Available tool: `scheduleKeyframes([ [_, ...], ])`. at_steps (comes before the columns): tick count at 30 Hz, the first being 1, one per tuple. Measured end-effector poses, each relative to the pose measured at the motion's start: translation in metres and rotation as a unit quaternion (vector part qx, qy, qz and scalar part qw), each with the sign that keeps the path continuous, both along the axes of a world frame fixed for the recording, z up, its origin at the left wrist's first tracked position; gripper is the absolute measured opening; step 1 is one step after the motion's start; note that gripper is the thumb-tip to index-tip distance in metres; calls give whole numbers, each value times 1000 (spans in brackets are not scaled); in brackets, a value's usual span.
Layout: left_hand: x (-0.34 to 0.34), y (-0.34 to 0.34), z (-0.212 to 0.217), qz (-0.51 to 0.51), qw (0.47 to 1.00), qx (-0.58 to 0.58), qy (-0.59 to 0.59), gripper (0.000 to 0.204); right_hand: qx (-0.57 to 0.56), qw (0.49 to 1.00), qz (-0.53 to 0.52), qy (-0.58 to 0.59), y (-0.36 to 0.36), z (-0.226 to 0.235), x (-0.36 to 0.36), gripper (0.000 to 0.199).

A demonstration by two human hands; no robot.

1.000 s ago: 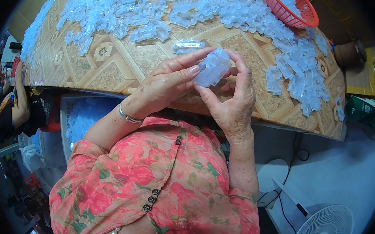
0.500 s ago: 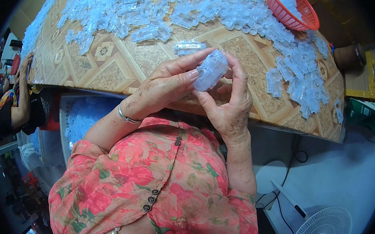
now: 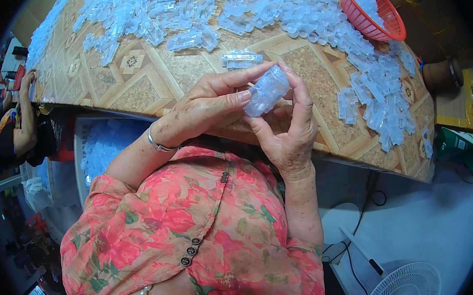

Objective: The person repeatedly picks up small, translucent plastic components from a large pile on a wooden table. They manipulate the parts with both hands, appearing to snap or fit them together, and then place the assembled units back onto the table. The process is continuous and repetitive throughout the clip.

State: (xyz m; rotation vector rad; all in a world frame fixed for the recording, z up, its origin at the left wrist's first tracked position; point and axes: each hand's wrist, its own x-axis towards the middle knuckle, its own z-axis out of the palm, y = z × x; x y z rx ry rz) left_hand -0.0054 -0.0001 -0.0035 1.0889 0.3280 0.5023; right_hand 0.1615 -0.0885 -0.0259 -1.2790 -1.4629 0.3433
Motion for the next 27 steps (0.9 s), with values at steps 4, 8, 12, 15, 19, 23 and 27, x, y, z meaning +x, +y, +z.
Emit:
scheduleKeyframes([
  [4, 2, 0, -5, 17, 999, 29, -11, 52, 19, 1000, 3, 12, 3, -5, -1, 85],
  [8, 2, 1, -8, 16, 999, 32, -22, 51, 25, 1000, 12, 15, 4, -6, -1, 84],
  [12, 0, 3, -7, 37, 987, 157, 3, 51, 15, 1000, 1, 11, 3, -10, 1, 86],
  [15, 1, 6, -10, 40, 972, 226, 43, 52, -20, 996, -4, 86, 0, -18, 0, 86],
  [19, 5, 2, -16, 73, 965, 250, 26, 55, -25, 998, -34, 43, 2, -20, -1, 86],
  [23, 11, -5, -12, 129, 916, 374, 70, 54, -47, 996, -66, 35, 3, -22, -2, 87],
  [27, 12, -1, -13, 116, 909, 384, 112, 52, -54, 992, -94, -56, 3, 0, -3, 82],
])
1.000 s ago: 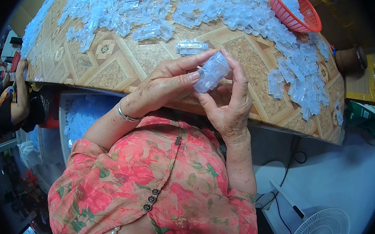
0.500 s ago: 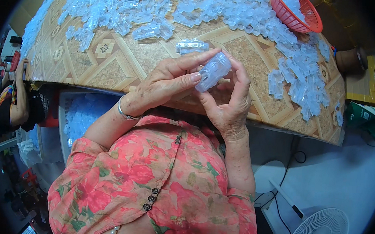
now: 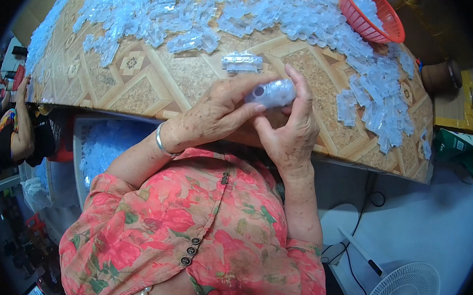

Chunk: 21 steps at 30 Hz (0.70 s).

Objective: The person repeatedly picks up small, translucent plastic components from a large pile on a wooden table. They manipulate the parts with both hands, appearing to snap or fit them together, and then place the assembled units back onto the table. The process is continuous and repetitive throughout the clip.

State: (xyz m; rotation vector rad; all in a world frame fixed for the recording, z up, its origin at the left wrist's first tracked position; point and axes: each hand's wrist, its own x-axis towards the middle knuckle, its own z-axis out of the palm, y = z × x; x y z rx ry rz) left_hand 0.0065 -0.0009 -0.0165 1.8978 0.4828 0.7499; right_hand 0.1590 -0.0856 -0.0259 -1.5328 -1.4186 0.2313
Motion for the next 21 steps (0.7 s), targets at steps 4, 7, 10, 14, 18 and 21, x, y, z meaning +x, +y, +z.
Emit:
scheduleKeyframes([
  [4, -3, 9, 0, 30, 984, 170, 39, 48, -23, 992, 56, -109, -3, 11, 21, 59],
  [7, -2, 10, -7, 58, 976, 204, 42, 45, -40, 988, 72, -130, -4, 15, 27, 44],
  [10, 0, 4, -6, 86, 975, 200, 45, 40, -46, 989, 62, -125, -4, 11, 26, 39],
  [14, 0, 6, -7, 79, 975, 199, 63, 37, -67, 985, 76, -136, -1, 14, 26, 38],
  [18, 0, 6, -7, 87, 970, 216, 77, 37, -112, 976, 135, -130, 6, 28, 37, 33],
  [21, -1, 3, -9, 100, 975, 190, 58, 35, -120, 984, 111, -65, 23, 43, 47, 30],
])
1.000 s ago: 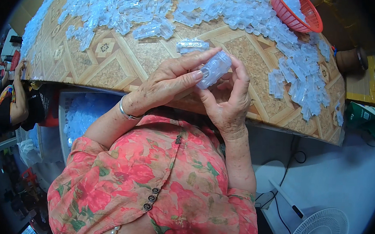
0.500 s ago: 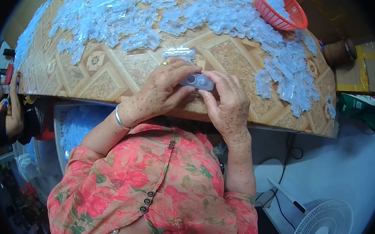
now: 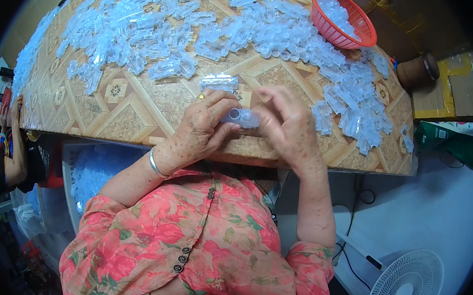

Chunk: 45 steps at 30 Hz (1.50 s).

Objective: The person repeatedly picks up small, translucent plastic components from a large pile on a wooden table. They manipulate the parts with both hands, appearing to snap or fit them together, and then place the assembled units back onto the table. The process is continuous and repetitive throughout the clip.

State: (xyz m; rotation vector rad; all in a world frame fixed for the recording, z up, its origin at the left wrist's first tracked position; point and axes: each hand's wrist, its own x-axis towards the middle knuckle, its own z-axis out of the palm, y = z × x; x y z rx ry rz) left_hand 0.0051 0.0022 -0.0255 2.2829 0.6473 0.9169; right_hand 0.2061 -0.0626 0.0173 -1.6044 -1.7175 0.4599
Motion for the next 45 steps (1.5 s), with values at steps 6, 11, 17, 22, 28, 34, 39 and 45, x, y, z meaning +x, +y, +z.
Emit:
scheduleKeyframes([
  [6, 1, 3, -4, -13, 1000, 3, -21, 34, 146, 932, -124, -307, 72, -16, 57, 31],
  [11, -2, 3, -5, -11, 1000, -3, -28, 34, 63, 912, -153, -376, 103, -22, 66, 29],
  [17, -3, 2, -8, -7, 999, -17, -34, 38, 26, 919, -163, -358, 95, -17, 58, 21],
  [22, -4, 2, -8, -1, 999, -1, -42, 40, 48, 966, -114, -227, 48, 0, 34, 17],
  [28, -3, 4, -7, -7, 999, -16, -41, 39, -19, 985, -99, -139, 1, -17, 11, 18],
  [34, -4, 2, -4, -1, 999, -32, -39, 41, -1, 988, -110, -106, -2, -22, 5, 21],
  [39, -4, 5, -13, 2, 998, -5, -57, 41, 98, 993, -47, -38, -10, -9, -14, 25],
  [45, -4, 5, -16, 3, 998, 3, -58, 39, 130, 986, 13, -103, -11, -11, -29, 27],
])
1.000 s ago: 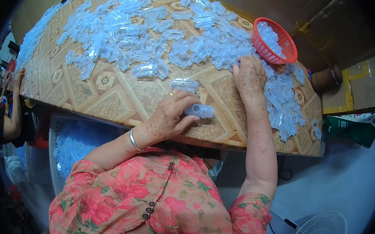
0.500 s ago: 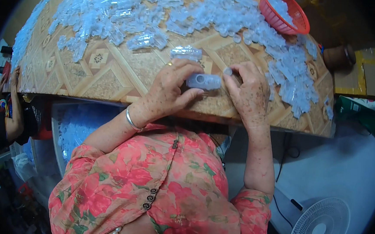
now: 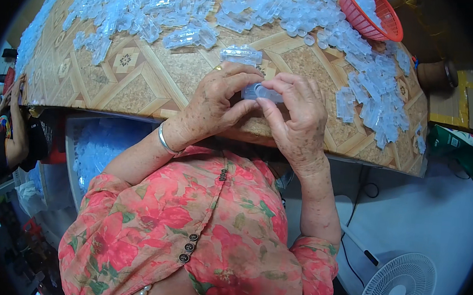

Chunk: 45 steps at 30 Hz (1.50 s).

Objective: The person repeatedly picks up small, translucent plastic components from a large pile on a wooden table. They manipulate the parts with both hands, appearing to snap or fit them together, and then place the assembled units back onto the table. The process is continuous and repetitive throughout the clip.

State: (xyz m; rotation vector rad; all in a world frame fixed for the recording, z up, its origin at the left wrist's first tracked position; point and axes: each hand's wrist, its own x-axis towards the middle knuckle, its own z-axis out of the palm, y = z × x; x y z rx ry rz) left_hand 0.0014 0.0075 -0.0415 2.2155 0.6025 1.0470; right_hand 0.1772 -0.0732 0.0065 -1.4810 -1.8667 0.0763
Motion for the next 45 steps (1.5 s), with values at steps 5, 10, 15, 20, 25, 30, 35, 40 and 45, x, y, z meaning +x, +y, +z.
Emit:
scheduleKeyframes([
  [5, 0, 3, -1, -11, 1000, -9, -1, 38, -42, 999, -1, 10, 7, 3, -5, 27],
  [10, -1, 3, -2, -19, 1000, -18, 2, 41, -57, 998, -6, 13, 6, 7, -4, 36],
  [15, -8, -2, 16, 28, 1000, 12, -1, 46, -126, 983, -111, 72, -2, 17, 2, 45],
  [20, -20, -5, 32, 2, 993, -97, 70, 43, -349, 907, -76, 224, 2, 12, 13, 41],
  [25, -10, 1, 35, -107, 910, -395, 70, 39, -480, 807, -26, 342, 14, 17, 22, 41],
  [30, -4, 7, 35, -126, 853, -502, 68, 36, -528, 751, -20, 397, 19, 15, 28, 44],
  [35, -1, 8, 29, -113, 850, -509, 68, 32, -547, 716, -23, 433, 21, 20, 23, 44],
  [40, 0, 8, 32, -105, 846, -519, 67, 30, -582, 697, -14, 418, 30, 22, 26, 39],
  [45, 1, 8, 30, -102, 847, -517, 69, 29, -595, 696, -8, 401, 36, 22, 29, 37],
])
